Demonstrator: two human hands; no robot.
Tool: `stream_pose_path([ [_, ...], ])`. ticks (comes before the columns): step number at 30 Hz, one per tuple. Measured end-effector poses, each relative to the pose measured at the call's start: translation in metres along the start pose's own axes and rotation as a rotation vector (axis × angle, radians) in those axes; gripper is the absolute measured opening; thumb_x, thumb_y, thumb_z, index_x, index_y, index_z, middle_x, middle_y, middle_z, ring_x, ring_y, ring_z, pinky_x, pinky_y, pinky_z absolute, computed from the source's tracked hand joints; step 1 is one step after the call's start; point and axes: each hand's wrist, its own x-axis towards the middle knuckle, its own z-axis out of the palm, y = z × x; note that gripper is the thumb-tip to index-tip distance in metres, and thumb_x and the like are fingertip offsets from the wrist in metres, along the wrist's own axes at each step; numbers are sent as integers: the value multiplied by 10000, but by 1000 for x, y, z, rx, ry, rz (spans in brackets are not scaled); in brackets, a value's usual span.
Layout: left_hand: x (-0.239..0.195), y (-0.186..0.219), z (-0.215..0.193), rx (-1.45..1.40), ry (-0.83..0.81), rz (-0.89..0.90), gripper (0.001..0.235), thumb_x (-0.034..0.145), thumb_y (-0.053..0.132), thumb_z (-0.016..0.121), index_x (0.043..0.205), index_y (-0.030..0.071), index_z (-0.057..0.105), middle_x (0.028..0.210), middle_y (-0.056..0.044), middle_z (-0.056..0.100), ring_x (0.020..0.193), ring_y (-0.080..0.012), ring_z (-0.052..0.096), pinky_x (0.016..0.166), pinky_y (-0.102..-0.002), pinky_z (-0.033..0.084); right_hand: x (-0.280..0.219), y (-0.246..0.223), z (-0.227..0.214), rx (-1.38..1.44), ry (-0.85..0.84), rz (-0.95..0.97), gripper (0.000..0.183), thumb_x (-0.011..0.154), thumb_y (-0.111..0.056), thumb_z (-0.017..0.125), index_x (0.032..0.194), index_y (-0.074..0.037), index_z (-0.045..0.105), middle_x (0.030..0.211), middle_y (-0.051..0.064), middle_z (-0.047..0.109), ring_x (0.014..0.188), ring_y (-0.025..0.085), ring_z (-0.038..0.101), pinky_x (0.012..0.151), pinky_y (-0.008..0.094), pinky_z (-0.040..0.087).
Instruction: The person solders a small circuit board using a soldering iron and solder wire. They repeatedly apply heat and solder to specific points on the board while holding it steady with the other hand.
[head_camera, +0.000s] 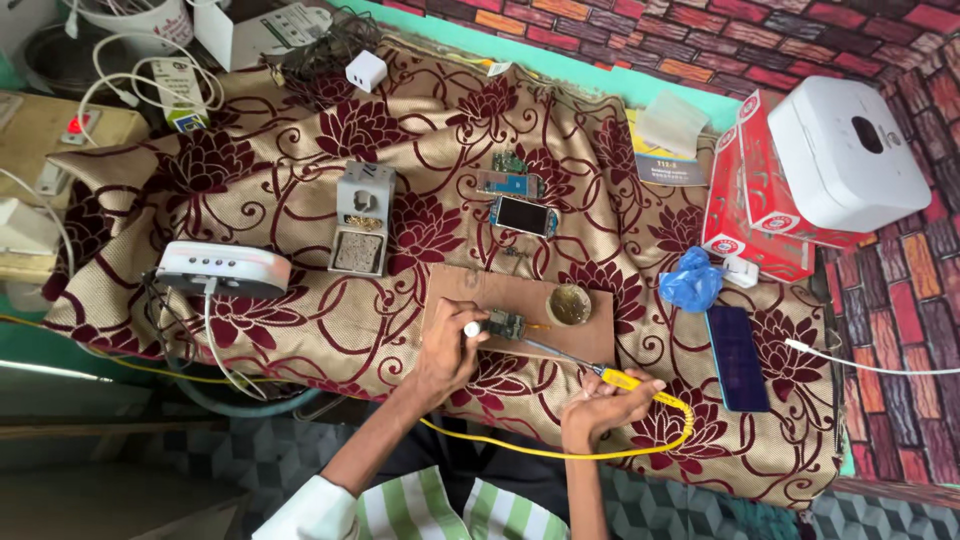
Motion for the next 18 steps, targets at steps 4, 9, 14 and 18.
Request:
stream_pose_path([
  [4, 0, -5, -2, -4, 10, 41, 359, 915, -97, 605, 1225, 48, 493, 1082, -150, 595, 898, -266, 602, 726, -366, 502, 3, 1, 1, 15, -5, 22, 461, 1014, -573, 562, 908, -129, 495, 602, -19, 320, 422, 79, 316, 386, 221, 294],
  [9, -4, -6, 0, -55, -37, -1, 380, 880, -143, 572, 1200, 49, 504, 1076, -142, 619, 859, -242, 591, 681, -345, 486, -2, -2, 4, -36, 14, -22, 465, 1033, -554, 568, 898, -116, 489, 689, -20, 392, 448, 78, 310, 391, 226, 311],
  [14, -5, -10, 4, -20, -118, -51, 359, 879, -133, 563, 1185, 44, 504, 1072, -132, 625, 856, -228, 599, 658, -328, 490, 1, -1, 2, -4, -11, -29, 450, 1057, -528, 564, 895, -114, 500, 660, -12, 357, 447, 75, 287, 389, 219, 308],
  [18, -5, -5, 5, -33, -81, -10, 295, 930, -79, 590, 1181, 47, 499, 1117, -146, 633, 913, -249, 613, 712, -338, 523, 3, -1, -2, 10, -48, -39, 440, 1043, -534, 555, 910, -116, 528, 650, -14, 352, 463, 79, 316, 398, 220, 315],
])
